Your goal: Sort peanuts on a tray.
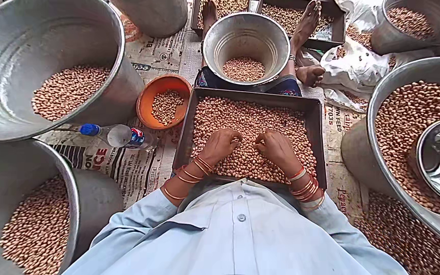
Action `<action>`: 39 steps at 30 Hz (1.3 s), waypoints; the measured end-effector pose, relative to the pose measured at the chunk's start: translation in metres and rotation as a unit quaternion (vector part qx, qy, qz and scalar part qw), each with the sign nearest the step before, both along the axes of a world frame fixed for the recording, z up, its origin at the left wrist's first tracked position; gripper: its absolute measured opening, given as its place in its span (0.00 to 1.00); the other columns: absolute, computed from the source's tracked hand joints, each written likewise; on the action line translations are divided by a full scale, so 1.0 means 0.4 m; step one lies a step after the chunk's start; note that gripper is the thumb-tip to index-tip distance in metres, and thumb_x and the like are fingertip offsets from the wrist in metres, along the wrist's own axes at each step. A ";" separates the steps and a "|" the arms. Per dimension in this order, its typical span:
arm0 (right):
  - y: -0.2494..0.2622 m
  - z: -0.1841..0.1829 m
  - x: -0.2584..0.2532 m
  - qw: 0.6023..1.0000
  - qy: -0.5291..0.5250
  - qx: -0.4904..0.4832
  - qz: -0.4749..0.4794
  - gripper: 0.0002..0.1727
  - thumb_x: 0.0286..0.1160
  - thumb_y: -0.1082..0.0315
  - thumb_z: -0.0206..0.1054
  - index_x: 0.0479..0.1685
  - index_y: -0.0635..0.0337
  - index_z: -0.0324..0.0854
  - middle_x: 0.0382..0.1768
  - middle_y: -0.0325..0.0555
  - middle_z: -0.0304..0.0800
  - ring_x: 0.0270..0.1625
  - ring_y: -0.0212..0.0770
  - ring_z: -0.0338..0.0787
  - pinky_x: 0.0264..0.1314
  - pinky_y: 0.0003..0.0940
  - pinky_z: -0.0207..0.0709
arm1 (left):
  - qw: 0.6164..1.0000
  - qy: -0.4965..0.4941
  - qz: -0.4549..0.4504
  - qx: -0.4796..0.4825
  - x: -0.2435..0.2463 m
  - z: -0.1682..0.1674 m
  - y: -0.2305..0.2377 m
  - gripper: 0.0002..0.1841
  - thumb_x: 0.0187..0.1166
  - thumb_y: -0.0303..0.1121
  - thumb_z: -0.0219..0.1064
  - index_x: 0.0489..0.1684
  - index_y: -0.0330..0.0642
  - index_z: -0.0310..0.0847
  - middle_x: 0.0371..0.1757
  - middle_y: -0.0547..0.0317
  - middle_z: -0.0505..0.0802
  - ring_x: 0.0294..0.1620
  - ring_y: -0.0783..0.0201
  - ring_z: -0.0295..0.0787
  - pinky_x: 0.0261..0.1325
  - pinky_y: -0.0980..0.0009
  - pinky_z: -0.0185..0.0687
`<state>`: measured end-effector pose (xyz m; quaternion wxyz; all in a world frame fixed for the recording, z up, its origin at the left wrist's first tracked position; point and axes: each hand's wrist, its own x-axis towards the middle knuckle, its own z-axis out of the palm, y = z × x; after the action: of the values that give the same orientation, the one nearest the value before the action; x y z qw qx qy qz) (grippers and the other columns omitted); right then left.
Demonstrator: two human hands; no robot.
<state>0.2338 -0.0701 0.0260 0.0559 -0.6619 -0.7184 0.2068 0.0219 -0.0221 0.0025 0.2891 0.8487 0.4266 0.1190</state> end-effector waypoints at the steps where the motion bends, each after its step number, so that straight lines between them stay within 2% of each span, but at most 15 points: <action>1: 0.000 0.002 -0.001 1.000 -0.003 -0.006 -0.003 0.09 0.74 0.62 0.76 0.37 0.58 0.94 0.37 0.55 0.90 0.40 0.57 0.91 0.39 0.58 0.81 | 1.000 0.008 -0.005 0.008 0.005 -0.001 -0.002 0.06 0.77 0.28 0.73 0.45 0.42 0.94 0.44 0.48 0.95 0.47 0.48 0.94 0.55 0.46 0.87; 9: -0.002 0.002 -0.019 0.998 -0.037 -0.048 -0.028 0.09 0.73 0.65 0.72 0.38 0.63 0.91 0.39 0.58 0.92 0.44 0.60 0.92 0.42 0.61 0.79 | 0.998 0.063 -0.010 0.000 0.021 -0.012 -0.010 0.08 0.79 0.29 0.69 0.48 0.39 0.92 0.47 0.46 0.95 0.52 0.46 0.94 0.58 0.46 0.86; 10: -0.003 0.003 -0.024 0.997 -0.042 -0.057 -0.032 0.09 0.74 0.65 0.72 0.39 0.64 0.90 0.41 0.59 0.91 0.45 0.61 0.92 0.43 0.61 0.79 | 0.998 0.057 -0.003 -0.021 0.017 -0.005 -0.009 0.08 0.79 0.30 0.69 0.47 0.40 0.92 0.45 0.46 0.95 0.49 0.47 0.93 0.56 0.46 0.86; 12: -0.008 0.003 -0.028 0.997 -0.047 -0.052 -0.039 0.10 0.73 0.66 0.71 0.37 0.65 0.89 0.40 0.60 0.91 0.45 0.61 0.91 0.41 0.61 0.78 | 0.996 -0.017 0.026 -0.088 0.004 0.006 -0.005 0.06 0.80 0.29 0.69 0.43 0.39 0.91 0.32 0.51 0.91 0.32 0.55 0.87 0.41 0.53 0.83; 16: -0.024 0.029 -0.025 1.000 -0.011 -0.003 -0.029 0.09 0.73 0.66 0.72 0.40 0.65 0.89 0.40 0.60 0.90 0.43 0.61 0.92 0.41 0.59 0.80 | 0.939 -0.179 0.051 -0.289 -0.028 0.032 -0.002 0.09 0.84 0.26 0.56 0.52 0.37 0.83 0.39 0.56 0.88 0.28 0.70 0.76 0.31 0.73 0.71; 20: -0.037 0.083 -0.061 0.993 0.101 0.032 0.060 0.08 0.75 0.68 0.71 0.44 0.63 0.90 0.39 0.55 0.91 0.41 0.55 0.92 0.42 0.56 0.84 | 0.889 -0.204 -0.040 -0.408 0.019 0.022 -0.006 0.06 0.77 0.21 0.70 0.47 0.38 0.85 0.34 0.67 0.90 0.32 0.79 0.84 0.39 0.80 0.81; 23: -0.022 0.106 -0.055 0.986 0.132 0.048 0.090 0.07 0.76 0.69 0.71 0.45 0.59 0.92 0.40 0.51 0.94 0.43 0.52 0.94 0.48 0.56 0.86 | 0.863 -0.213 -0.057 -0.455 0.034 0.040 -0.006 0.08 0.73 0.17 0.69 0.42 0.41 0.84 0.31 0.72 0.90 0.31 0.81 0.85 0.39 0.81 0.83; 26: 0.008 0.095 0.038 0.992 0.073 0.089 0.046 0.10 0.79 0.72 0.66 0.51 0.61 0.91 0.44 0.57 0.95 0.46 0.59 0.94 0.50 0.62 0.85 | 0.924 -0.119 -0.006 -0.364 -0.005 0.145 0.013 0.03 0.77 0.17 0.68 0.39 0.33 0.85 0.29 0.60 0.87 0.27 0.74 0.78 0.35 0.76 0.76; 28: 0.019 0.092 0.114 0.997 0.011 0.066 -0.030 0.10 0.82 0.71 0.65 0.54 0.62 0.89 0.47 0.64 0.92 0.50 0.67 0.92 0.49 0.68 0.82 | 0.972 -0.056 0.064 -0.218 -0.072 0.183 0.055 0.02 0.78 0.20 0.69 0.41 0.34 0.87 0.32 0.53 0.88 0.27 0.65 0.79 0.34 0.66 0.76; 29: 0.024 0.085 0.152 0.996 -0.009 0.055 -0.066 0.10 0.82 0.71 0.66 0.55 0.63 0.88 0.47 0.67 0.91 0.51 0.70 0.91 0.48 0.71 0.80 | 0.985 -0.032 0.106 -0.130 -0.116 0.184 0.089 0.03 0.78 0.20 0.69 0.41 0.34 0.88 0.34 0.47 0.90 0.31 0.55 0.83 0.38 0.55 0.77; 31: 0.044 0.064 0.218 0.992 -0.039 0.023 -0.122 0.12 0.83 0.71 0.65 0.59 0.65 0.85 0.49 0.70 0.89 0.54 0.72 0.89 0.50 0.73 0.78 | 0.979 0.037 0.194 0.046 -0.202 0.171 0.173 0.06 0.78 0.23 0.68 0.43 0.36 0.91 0.43 0.37 0.94 0.48 0.37 0.90 0.53 0.34 0.79; 33: 0.069 0.038 0.263 0.986 -0.062 -0.015 -0.156 0.14 0.86 0.69 0.61 0.63 0.62 0.83 0.48 0.69 0.90 0.54 0.71 0.90 0.52 0.72 0.79 | 0.952 0.096 0.242 0.160 -0.253 0.166 0.235 0.09 0.77 0.26 0.67 0.47 0.39 0.92 0.58 0.35 0.91 0.70 0.32 0.82 0.74 0.29 0.64; 35: 0.079 0.020 0.274 0.983 -0.074 -0.044 -0.165 0.14 0.88 0.67 0.60 0.63 0.60 0.83 0.45 0.68 0.92 0.51 0.72 0.92 0.50 0.73 0.79 | 0.950 0.099 0.231 0.185 -0.243 0.171 0.218 0.09 0.76 0.27 0.71 0.49 0.38 0.91 0.62 0.35 0.89 0.73 0.31 0.78 0.76 0.33 0.65; 37: 0.075 0.009 0.254 0.980 -0.082 -0.078 -0.165 0.14 0.87 0.65 0.62 0.59 0.64 0.84 0.44 0.70 0.91 0.51 0.73 0.91 0.49 0.74 0.78 | 0.972 0.064 0.186 0.125 -0.183 0.175 0.158 0.07 0.75 0.24 0.74 0.47 0.36 0.92 0.58 0.34 0.90 0.68 0.30 0.80 0.71 0.34 0.69; 39: 0.072 0.009 0.216 0.970 -0.094 -0.143 -0.170 0.18 0.88 0.62 0.61 0.64 0.67 0.81 0.51 0.71 0.90 0.58 0.73 0.89 0.57 0.73 0.78 | 0.983 0.069 0.140 0.101 -0.134 0.133 0.126 0.06 0.72 0.24 0.77 0.43 0.38 0.94 0.51 0.36 0.91 0.61 0.31 0.83 0.64 0.35 0.75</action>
<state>0.3204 -0.0414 0.0298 -0.0728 -0.7920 -0.5599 0.2321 -0.0317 0.0284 0.0556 0.1524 0.8114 0.5461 0.1422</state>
